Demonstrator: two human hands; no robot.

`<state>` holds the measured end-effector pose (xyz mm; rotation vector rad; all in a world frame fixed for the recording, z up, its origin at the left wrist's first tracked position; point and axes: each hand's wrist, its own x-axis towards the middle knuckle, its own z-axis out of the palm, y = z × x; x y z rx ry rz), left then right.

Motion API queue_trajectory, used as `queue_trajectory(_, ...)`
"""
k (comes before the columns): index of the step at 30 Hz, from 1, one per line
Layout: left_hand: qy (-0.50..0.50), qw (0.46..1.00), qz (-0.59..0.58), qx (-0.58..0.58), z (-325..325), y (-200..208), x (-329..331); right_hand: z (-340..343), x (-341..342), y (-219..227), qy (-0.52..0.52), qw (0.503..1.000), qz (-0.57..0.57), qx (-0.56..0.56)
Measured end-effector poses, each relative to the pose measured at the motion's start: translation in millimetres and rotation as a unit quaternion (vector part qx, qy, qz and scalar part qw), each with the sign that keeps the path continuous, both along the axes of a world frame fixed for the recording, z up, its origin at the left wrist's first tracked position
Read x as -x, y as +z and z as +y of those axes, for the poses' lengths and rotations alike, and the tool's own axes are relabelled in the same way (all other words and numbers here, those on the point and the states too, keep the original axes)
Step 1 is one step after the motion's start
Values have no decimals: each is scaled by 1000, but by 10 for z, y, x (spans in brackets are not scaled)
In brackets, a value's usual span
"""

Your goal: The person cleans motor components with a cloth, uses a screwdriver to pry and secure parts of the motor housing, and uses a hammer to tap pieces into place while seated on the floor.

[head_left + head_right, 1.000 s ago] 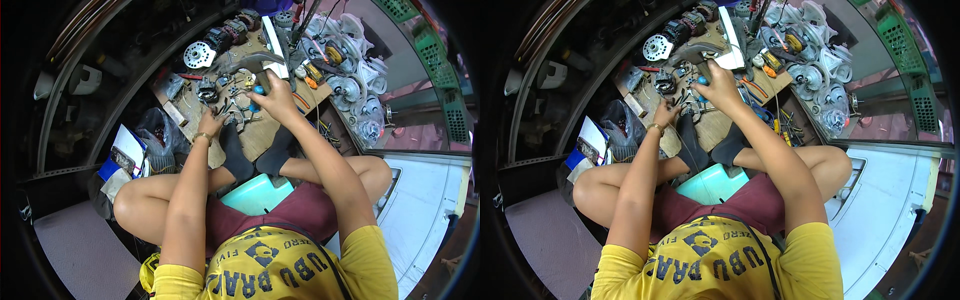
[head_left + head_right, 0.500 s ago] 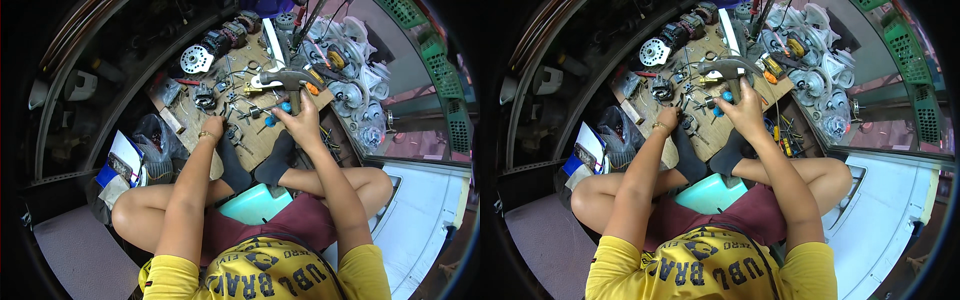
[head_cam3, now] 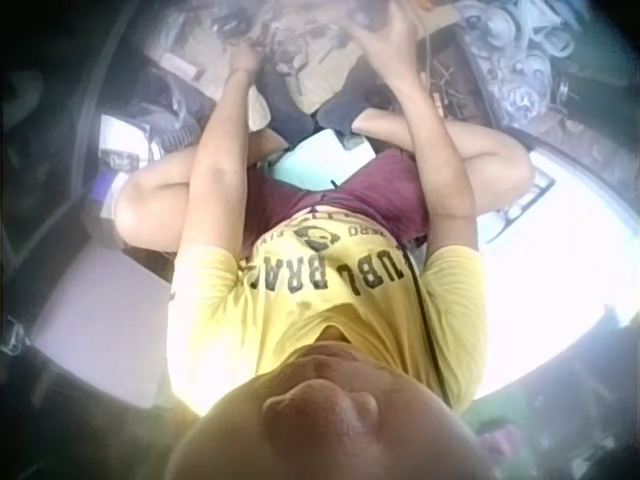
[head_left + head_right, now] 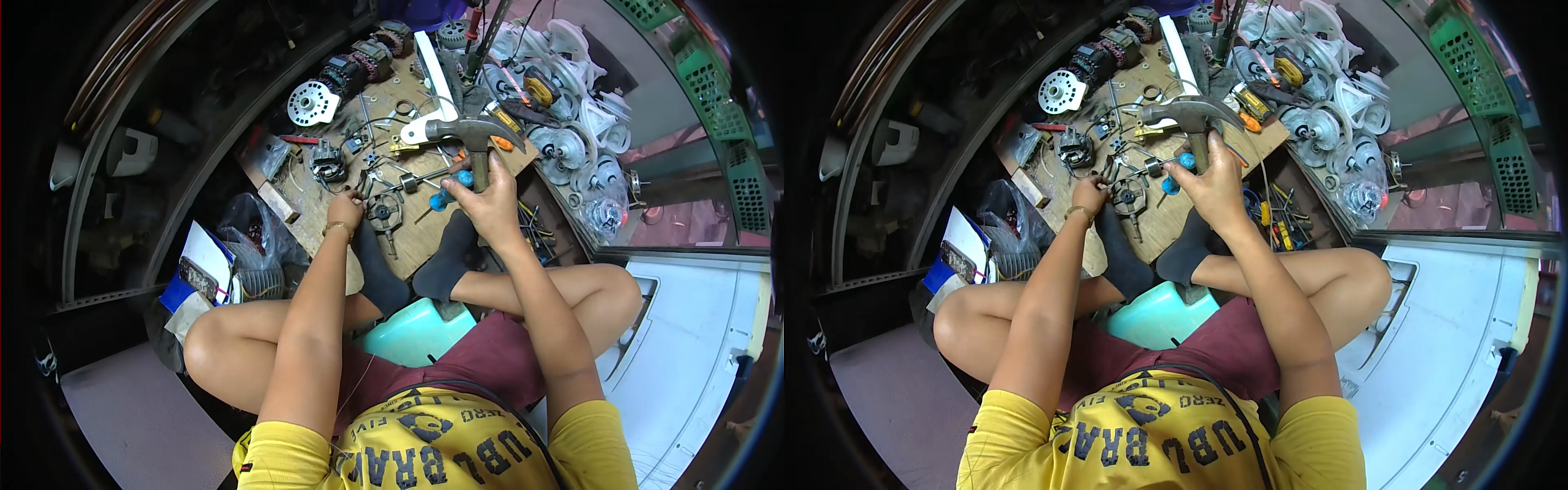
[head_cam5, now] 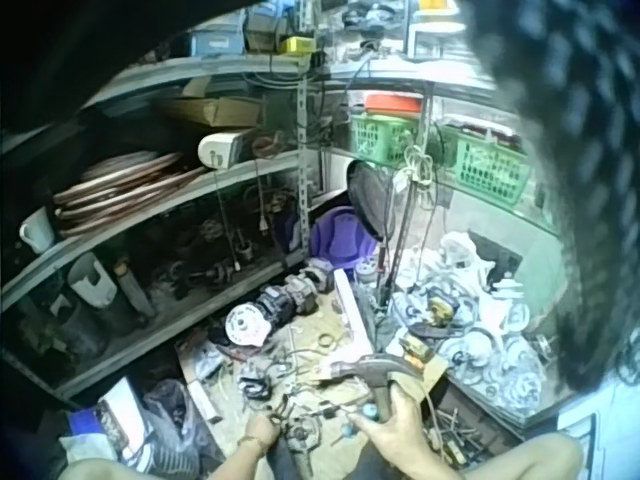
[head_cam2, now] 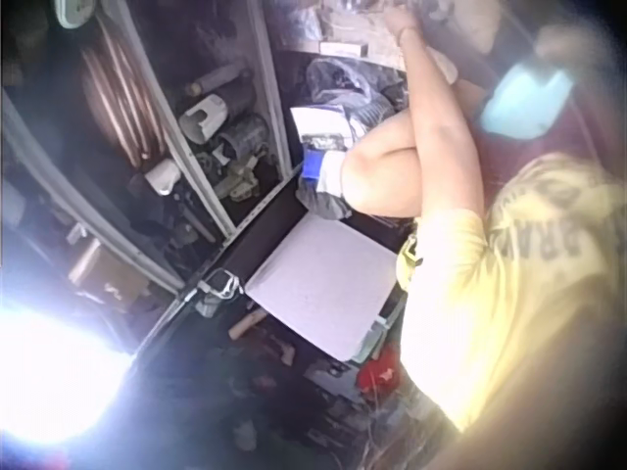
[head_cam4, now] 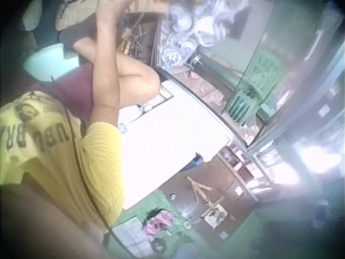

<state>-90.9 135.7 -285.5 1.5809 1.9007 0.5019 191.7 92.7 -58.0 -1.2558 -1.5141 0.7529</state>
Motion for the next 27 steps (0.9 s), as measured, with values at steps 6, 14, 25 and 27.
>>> queue_trajectory(6,-110,991,74,-2,120,209,-50,12,-9,-15,-1,1000,-6,11)
queue_trajectory(14,-93,994,20,48,-53,26,17,43,46,-56,1,1000,10,22)
queue_trajectory(25,-91,996,17,12,-60,76,-120,124,131,-116,10,999,46,10)
queue_trajectory(27,-90,996,25,10,-67,96,-129,128,161,-103,13,998,54,9)
